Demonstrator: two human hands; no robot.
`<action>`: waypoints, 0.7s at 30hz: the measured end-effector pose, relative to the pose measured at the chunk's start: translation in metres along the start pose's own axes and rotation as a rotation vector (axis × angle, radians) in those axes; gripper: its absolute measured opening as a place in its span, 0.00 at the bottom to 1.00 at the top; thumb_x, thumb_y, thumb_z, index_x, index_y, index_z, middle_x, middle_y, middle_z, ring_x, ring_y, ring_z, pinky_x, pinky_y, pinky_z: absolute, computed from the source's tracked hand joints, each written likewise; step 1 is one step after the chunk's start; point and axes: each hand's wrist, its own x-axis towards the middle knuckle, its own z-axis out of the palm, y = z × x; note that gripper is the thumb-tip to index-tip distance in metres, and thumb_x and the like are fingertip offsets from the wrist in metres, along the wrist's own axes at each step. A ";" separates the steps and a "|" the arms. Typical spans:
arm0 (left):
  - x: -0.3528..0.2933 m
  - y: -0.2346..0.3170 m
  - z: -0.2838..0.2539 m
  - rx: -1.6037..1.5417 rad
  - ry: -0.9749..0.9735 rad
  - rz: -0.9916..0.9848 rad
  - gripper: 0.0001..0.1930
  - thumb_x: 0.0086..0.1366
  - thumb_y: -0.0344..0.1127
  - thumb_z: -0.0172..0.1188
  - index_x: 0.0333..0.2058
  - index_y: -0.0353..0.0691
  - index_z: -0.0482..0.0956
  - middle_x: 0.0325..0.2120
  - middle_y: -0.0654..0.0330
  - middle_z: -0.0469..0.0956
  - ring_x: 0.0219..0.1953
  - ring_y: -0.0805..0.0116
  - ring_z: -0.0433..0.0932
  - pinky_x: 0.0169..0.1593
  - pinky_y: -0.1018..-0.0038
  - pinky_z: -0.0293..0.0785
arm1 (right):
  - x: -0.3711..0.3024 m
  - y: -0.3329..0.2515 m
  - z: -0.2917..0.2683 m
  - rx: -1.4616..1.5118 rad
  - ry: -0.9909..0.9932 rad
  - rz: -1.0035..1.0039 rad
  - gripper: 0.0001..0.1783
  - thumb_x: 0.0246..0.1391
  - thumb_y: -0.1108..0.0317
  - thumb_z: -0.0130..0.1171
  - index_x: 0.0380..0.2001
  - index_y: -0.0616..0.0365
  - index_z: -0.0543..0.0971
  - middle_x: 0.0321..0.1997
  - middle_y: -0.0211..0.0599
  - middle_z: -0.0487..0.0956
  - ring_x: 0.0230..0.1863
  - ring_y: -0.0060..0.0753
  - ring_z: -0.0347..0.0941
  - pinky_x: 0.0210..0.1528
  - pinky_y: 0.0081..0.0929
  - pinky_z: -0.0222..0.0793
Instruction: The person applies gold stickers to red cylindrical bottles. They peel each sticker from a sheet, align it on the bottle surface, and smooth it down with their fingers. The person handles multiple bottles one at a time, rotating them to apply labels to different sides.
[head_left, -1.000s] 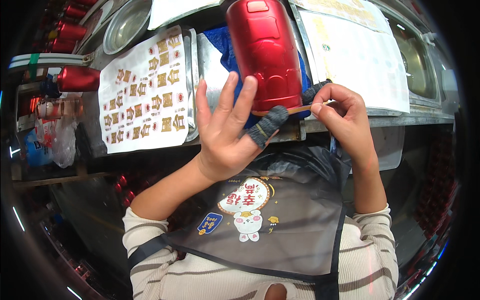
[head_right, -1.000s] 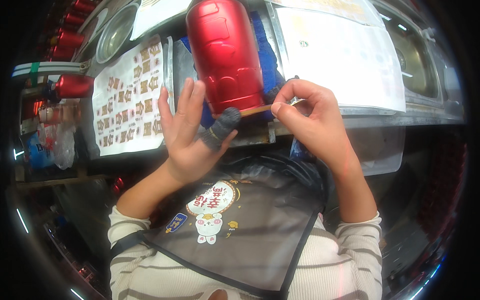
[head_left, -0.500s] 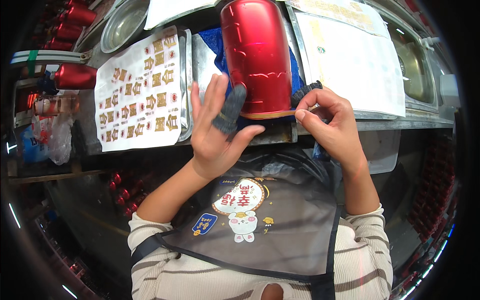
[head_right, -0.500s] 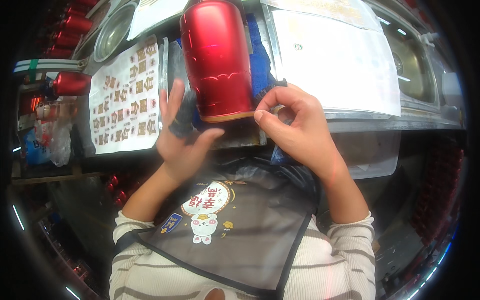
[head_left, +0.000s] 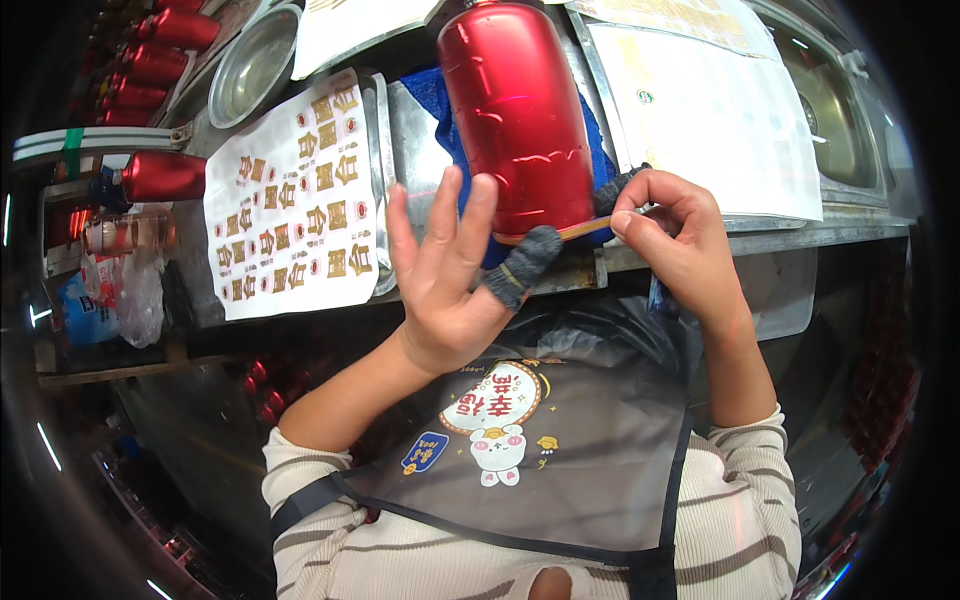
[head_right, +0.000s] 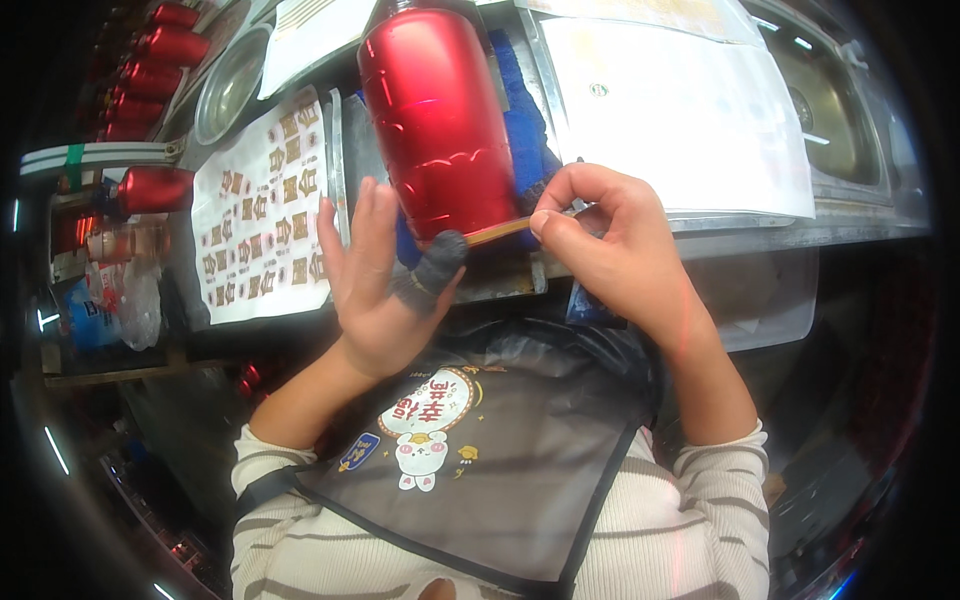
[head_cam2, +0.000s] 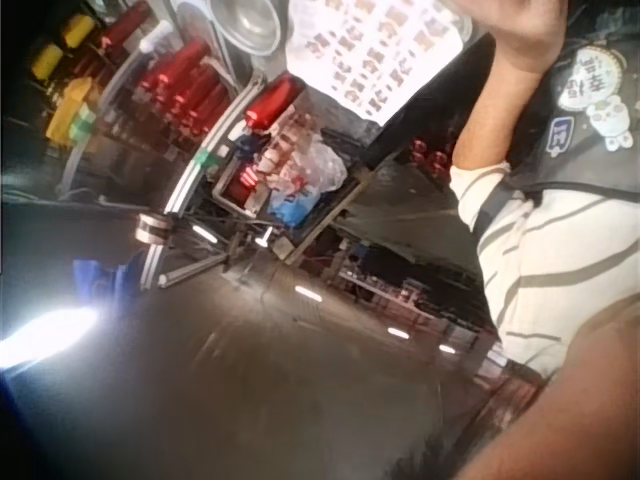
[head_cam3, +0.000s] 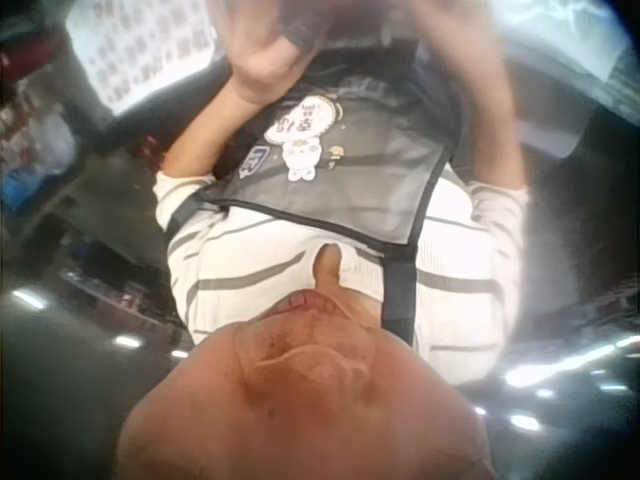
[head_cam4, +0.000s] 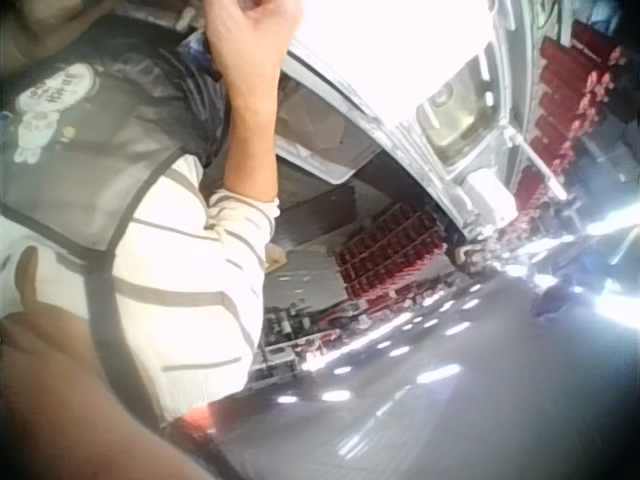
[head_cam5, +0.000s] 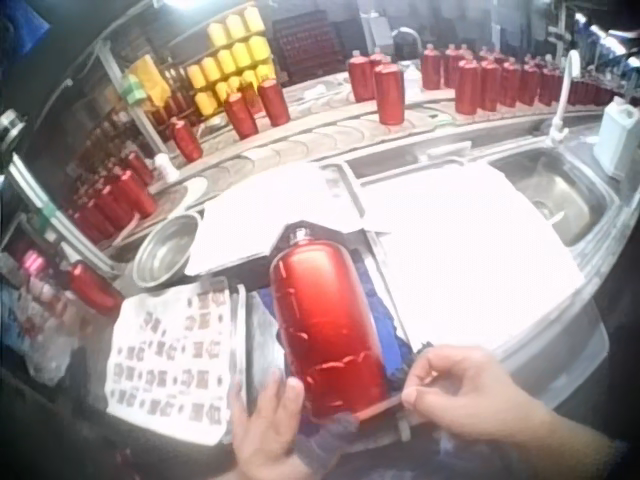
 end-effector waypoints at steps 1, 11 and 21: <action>0.005 0.001 -0.002 0.016 -0.017 0.013 0.26 0.49 0.26 0.72 0.49 0.46 0.82 0.66 0.40 0.62 0.66 0.34 0.62 0.62 0.31 0.47 | 0.000 0.000 0.001 -0.009 0.007 -0.007 0.04 0.54 0.74 0.58 0.28 0.63 0.77 0.28 0.24 0.75 0.28 0.10 0.68 0.29 0.11 0.63; 0.021 -0.003 0.014 -0.190 0.123 -0.233 0.35 0.46 0.35 0.76 0.55 0.35 0.78 0.64 0.41 0.65 0.67 0.44 0.64 0.66 0.40 0.50 | 0.003 0.004 0.010 -0.088 0.030 -0.089 0.06 0.52 0.71 0.62 0.27 0.63 0.79 0.28 0.26 0.76 0.28 0.12 0.68 0.30 0.14 0.64; -0.023 0.005 0.003 -0.173 0.018 -0.243 0.21 0.50 0.33 0.75 0.43 0.34 0.84 0.65 0.36 0.62 0.64 0.38 0.66 0.66 0.38 0.48 | -0.001 -0.001 0.005 -0.051 0.011 -0.091 0.04 0.53 0.74 0.61 0.26 0.61 0.76 0.27 0.22 0.73 0.27 0.09 0.65 0.29 0.11 0.60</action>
